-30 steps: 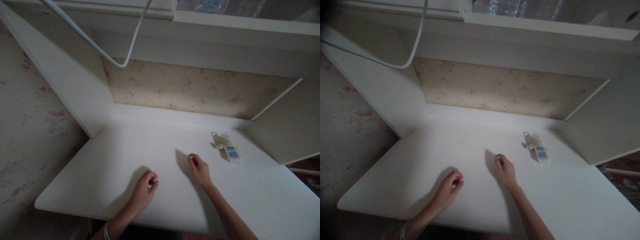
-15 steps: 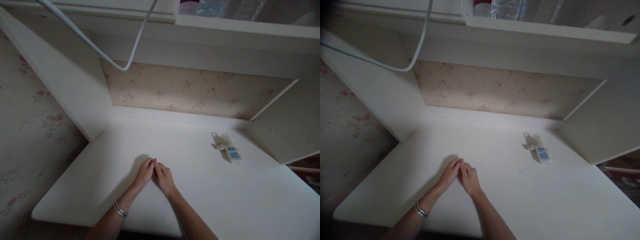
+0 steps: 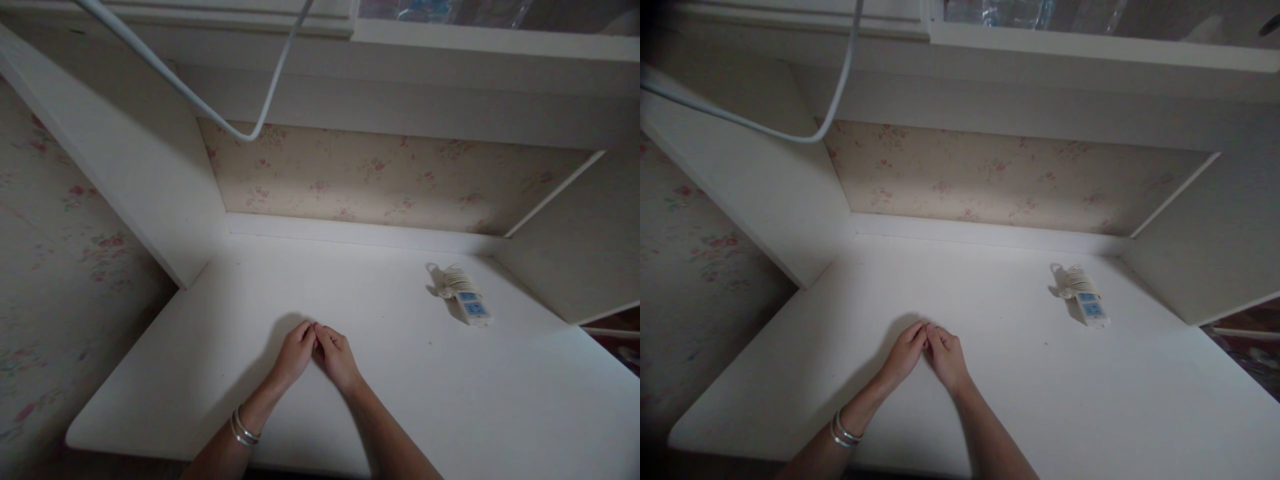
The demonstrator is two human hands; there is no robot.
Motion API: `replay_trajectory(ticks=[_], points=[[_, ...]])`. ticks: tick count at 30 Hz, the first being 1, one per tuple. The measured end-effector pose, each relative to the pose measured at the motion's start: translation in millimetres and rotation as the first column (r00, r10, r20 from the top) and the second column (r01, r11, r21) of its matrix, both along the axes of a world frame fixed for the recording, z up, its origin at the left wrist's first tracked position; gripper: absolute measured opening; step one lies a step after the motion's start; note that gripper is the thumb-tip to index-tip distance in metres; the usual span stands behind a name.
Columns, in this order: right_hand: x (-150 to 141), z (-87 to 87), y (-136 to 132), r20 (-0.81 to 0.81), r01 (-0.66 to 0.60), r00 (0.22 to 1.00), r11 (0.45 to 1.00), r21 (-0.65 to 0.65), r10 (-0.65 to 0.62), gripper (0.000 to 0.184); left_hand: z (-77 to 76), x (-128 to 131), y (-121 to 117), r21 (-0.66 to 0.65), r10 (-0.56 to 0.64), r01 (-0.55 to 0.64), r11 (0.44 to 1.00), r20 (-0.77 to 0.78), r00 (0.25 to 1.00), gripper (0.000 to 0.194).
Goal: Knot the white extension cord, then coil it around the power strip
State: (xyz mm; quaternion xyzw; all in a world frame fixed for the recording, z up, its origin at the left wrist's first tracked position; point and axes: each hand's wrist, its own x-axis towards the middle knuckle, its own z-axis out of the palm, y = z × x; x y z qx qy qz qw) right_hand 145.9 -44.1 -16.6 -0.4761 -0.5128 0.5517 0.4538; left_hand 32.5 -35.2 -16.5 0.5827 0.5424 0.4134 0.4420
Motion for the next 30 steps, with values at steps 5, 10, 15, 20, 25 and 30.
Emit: replay_trajectory(ticks=[5,10,15,20,25,30], points=[[1,1.9,-1,-0.004,-0.013,1.0,1.0,-0.009,0.013,0.045,-0.1,-1,0,0.006,-0.002,0.002,1.0,-0.004,1.0,0.031],[-1,-1.1,0,-0.015,-0.004,1.0,1.0,-0.004,0.004,0.046,-5.9,-1,1,-0.008,-0.009,0.009,1.0,0.009,1.0,0.032],[-1,-7.1,2,0.001,0.005,1.0,1.0,-0.005,-0.005,0.049,-10.1,-1,3,-0.002,-0.006,0.006,1.0,-0.01,1.0,0.031],[-1,-9.8,2,0.023,0.02,1.0,1.0,-0.007,-0.02,0.05,-8.5,-1,2,-0.006,-0.008,0.008,1.0,-0.01,1.0,0.031],[-1,-8.7,2,0.037,0.014,0.999,1.0,0.002,-0.014,0.05,-9.3,-1,2,-0.007,-0.005,0.005,1.0,-0.003,1.0,0.031],[0,-6.4,1,0.056,0.012,0.998,1.0,0.016,-0.013,0.052,-9.9,0,2,-0.008,-0.002,0.002,1.0,0.006,1.0,0.032]])
